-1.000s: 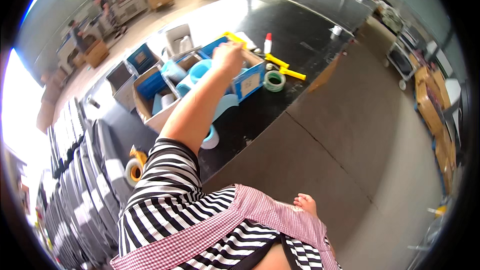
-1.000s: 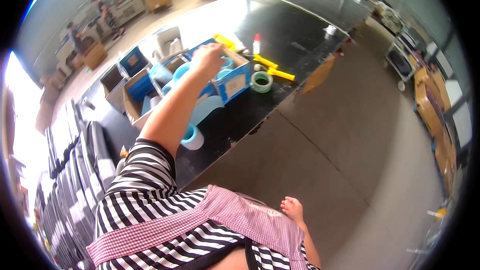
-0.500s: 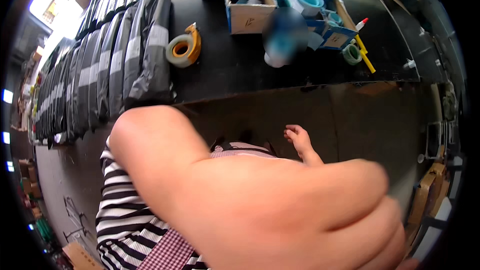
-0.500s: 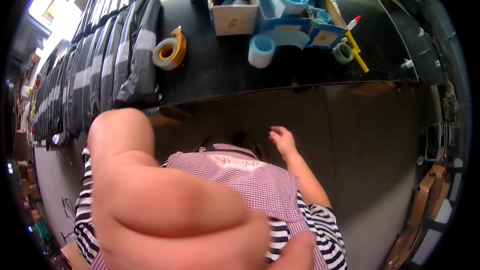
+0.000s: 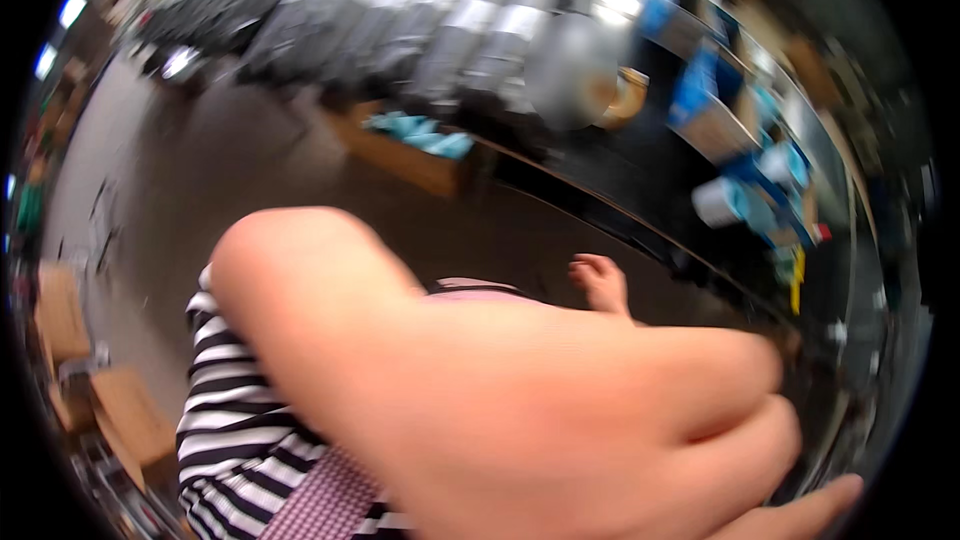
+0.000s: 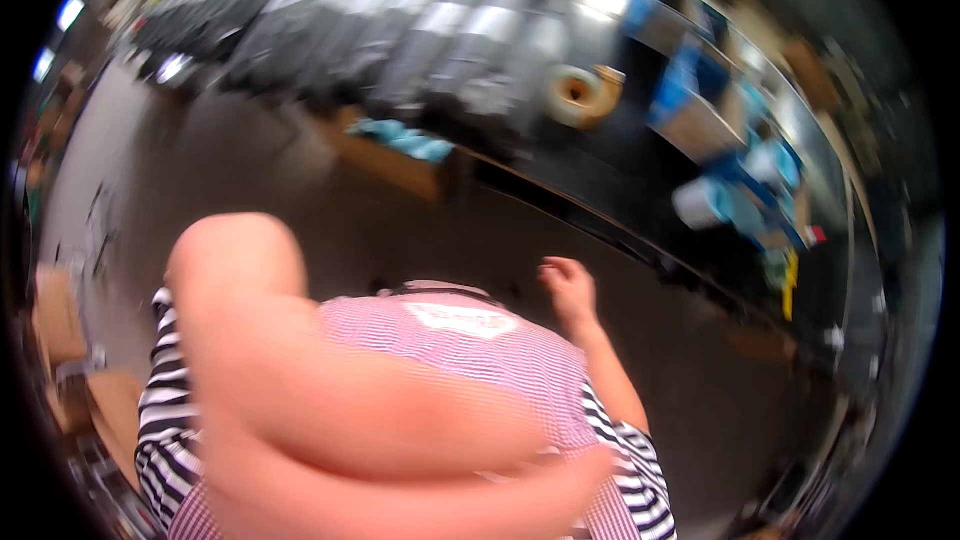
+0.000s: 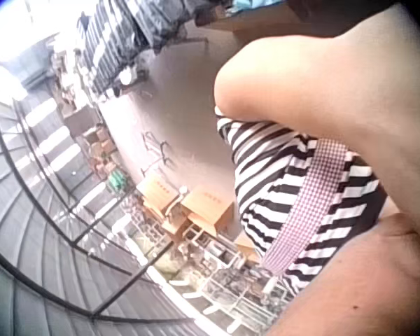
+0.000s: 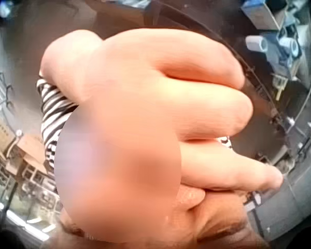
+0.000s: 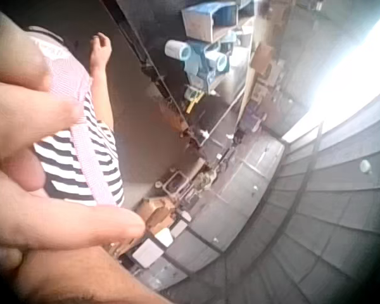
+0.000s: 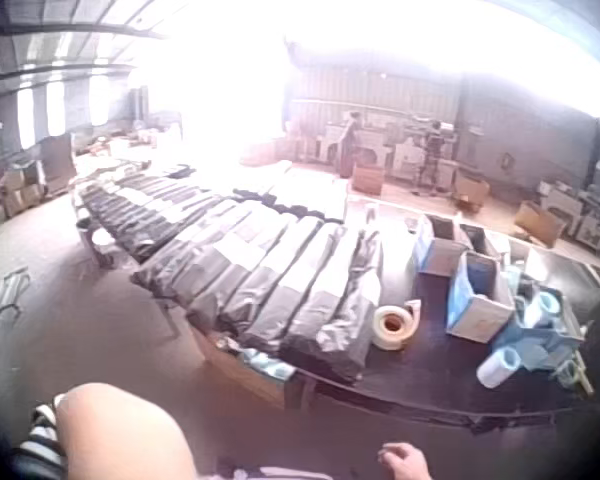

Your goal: The person applies labels to long, cylindrical objects wrapped in black plastic, using a roll of labels and a blue pen to mark a sheet of paper.

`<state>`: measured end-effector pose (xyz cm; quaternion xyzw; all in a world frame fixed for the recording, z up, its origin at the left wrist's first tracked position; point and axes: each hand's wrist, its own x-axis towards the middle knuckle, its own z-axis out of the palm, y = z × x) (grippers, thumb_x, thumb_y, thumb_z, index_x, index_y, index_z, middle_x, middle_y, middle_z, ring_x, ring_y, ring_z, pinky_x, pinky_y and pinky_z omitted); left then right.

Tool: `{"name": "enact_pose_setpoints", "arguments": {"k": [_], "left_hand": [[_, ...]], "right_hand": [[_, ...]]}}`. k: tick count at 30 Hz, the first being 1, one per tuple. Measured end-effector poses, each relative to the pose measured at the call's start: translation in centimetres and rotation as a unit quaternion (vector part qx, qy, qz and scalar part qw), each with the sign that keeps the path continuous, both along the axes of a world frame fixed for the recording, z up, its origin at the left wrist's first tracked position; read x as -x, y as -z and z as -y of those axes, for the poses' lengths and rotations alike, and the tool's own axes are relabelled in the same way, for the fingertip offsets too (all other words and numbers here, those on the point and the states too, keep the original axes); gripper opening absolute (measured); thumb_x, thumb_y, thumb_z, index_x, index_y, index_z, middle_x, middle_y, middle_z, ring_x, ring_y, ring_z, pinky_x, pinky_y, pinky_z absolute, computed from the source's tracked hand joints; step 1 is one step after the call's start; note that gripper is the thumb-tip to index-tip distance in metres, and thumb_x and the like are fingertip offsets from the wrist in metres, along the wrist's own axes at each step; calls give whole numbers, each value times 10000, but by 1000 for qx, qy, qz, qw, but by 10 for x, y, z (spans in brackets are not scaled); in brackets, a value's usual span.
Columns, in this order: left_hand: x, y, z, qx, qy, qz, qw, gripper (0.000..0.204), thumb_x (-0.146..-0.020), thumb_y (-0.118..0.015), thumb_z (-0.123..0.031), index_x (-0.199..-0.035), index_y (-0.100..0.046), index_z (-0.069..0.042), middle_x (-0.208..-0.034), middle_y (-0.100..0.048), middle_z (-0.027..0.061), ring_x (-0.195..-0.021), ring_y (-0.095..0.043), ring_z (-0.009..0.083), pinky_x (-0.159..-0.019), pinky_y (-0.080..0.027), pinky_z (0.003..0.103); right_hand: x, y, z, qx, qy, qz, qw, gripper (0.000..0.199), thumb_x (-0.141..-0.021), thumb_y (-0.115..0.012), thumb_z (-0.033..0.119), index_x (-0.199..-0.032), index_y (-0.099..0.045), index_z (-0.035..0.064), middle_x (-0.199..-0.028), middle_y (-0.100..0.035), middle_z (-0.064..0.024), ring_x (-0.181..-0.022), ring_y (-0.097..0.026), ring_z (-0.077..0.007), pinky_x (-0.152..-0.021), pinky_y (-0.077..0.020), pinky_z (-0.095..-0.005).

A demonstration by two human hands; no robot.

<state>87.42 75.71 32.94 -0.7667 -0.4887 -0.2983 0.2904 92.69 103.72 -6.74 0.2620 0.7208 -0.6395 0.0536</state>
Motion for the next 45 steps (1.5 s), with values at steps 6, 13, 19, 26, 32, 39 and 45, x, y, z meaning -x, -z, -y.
{"name": "enact_pose_setpoints", "arguments": {"k": [6,13,19,26,32,39,45], "left_hand": [[38,-1,130,25,-51,29,998,226,-785,-613,-266,-868,-596,-57,-861,-557,51,-768,-543,207,-669,-431,332],[73,15,216,-19,-51,71,996,234,-793,-627,-262,-898,-612,-54,-909,-575,63,-801,-559,215,-697,-445,339],[103,25,251,-45,-27,127,990,242,-800,-639,-258,-925,-625,-51,-950,-590,73,-829,-573,223,-720,-457,345],[142,26,264,-29,-34,147,988,254,-808,-653,-253,-955,-641,-47,-999,-607,84,-862,-590,231,-748,-470,352],[173,34,217,-63,-32,154,986,265,-815,-665,-249,-982,-654,-44,-1040,-623,94,-890,-603,239,-771,-482,358],[210,31,176,-36,-16,150,988,278,-823,-679,-244,-1012,-669,-41,-1088,-640,106,-923,-620,247,-799,-496,366],[213,28,166,-22,-45,113,992,291,-830,-691,-240,-1038,-683,-38,-1129,-655,116,-952,-634,255,-823,-508,372]], "right_hand": [[170,-70,100,-253,81,-313,912,228,-958,-647,94,-1168,-650,7,-1024,-689,-61,-902,-636,-112,-838,-498,-251],[327,-33,88,-6,147,-78,986,718,-785,-849,316,-1345,-557,-27,-1277,-637,-169,-1094,-647,-303,-935,-508,-405],[336,-4,21,-107,82,57,989,556,-768,-815,181,-1219,-631,-87,-1095,-713,-172,-931,-710,-310,-823,-570,-415],[373,-94,124,-650,-41,223,725,893,-837,-640,289,-1594,-180,185,-1348,-530,-295,-1142,-626,-422,-1010,-481,-477],[317,-81,134,-720,-69,224,654,841,-884,-627,304,-1598,-188,241,-1235,-518,-240,-1073,-605,-388,-940,-493,-455],[338,-97,137,-636,-50,214,740,1029,-802,-740,429,-1603,-127,225,-1244,-508,-247,-1075,-619,-393,-937,-514,-451],[355,-86,112,-617,-124,52,775,1001,-767,-746,354,-1587,-189,213,-1225,-491,-290,-1070,-593,-452,-952,-496,-489]]}}
